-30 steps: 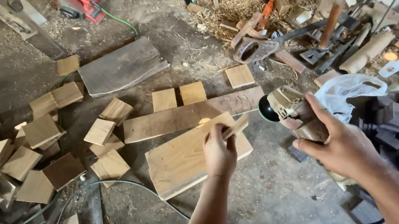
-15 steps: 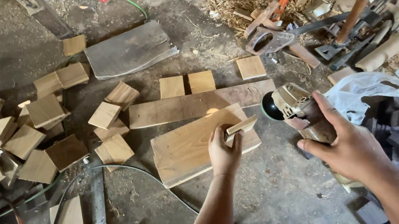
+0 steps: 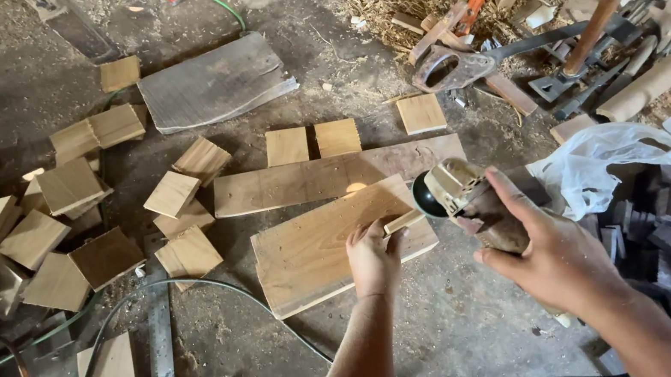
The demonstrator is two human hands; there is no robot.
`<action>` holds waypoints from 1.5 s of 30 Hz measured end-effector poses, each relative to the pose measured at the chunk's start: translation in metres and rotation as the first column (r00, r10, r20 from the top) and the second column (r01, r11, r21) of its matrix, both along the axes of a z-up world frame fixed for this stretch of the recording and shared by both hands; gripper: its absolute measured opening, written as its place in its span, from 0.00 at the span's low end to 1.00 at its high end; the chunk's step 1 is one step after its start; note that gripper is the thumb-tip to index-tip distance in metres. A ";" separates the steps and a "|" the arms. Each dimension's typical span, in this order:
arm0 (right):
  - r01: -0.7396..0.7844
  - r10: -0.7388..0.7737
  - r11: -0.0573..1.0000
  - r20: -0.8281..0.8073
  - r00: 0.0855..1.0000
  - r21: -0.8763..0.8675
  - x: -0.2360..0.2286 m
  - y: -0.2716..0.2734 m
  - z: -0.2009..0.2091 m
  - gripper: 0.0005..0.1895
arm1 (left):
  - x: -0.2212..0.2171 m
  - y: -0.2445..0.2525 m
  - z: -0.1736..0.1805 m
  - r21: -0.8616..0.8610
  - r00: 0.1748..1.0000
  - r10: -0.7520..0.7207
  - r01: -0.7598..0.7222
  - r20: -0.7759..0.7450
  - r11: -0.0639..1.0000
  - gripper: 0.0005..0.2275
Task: Sanding small wooden blocks using a handheld angle grinder
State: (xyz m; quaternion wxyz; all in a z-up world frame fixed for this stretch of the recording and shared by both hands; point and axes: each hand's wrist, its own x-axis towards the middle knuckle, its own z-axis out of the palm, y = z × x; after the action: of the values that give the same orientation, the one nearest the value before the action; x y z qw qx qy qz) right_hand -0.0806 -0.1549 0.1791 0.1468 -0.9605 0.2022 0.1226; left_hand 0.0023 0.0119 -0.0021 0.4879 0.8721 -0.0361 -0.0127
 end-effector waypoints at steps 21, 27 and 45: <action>-0.143 0.143 0.990 -0.015 0.990 -0.011 0.017 0.052 -0.014 0.56 | 0.013 0.016 -0.011 0.038 0.988 -0.027 0.033 -0.153 0.999 0.14; -0.145 0.151 0.987 0.097 0.984 -0.063 0.011 0.054 -0.019 0.55 | 0.015 0.017 -0.009 0.009 0.999 -0.033 0.034 -0.038 0.999 0.06; -0.073 0.075 0.997 0.176 0.982 -0.016 0.008 -0.030 -0.017 0.58 | 0.007 0.000 -0.001 0.002 0.996 -0.040 0.040 0.074 0.999 0.10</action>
State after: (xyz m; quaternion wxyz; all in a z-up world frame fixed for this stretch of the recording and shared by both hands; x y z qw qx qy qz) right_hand -0.0727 -0.1852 0.1622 0.1551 -0.9751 0.1532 0.0414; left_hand 0.0090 0.0124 -0.0031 0.4855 0.8712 -0.0717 0.0097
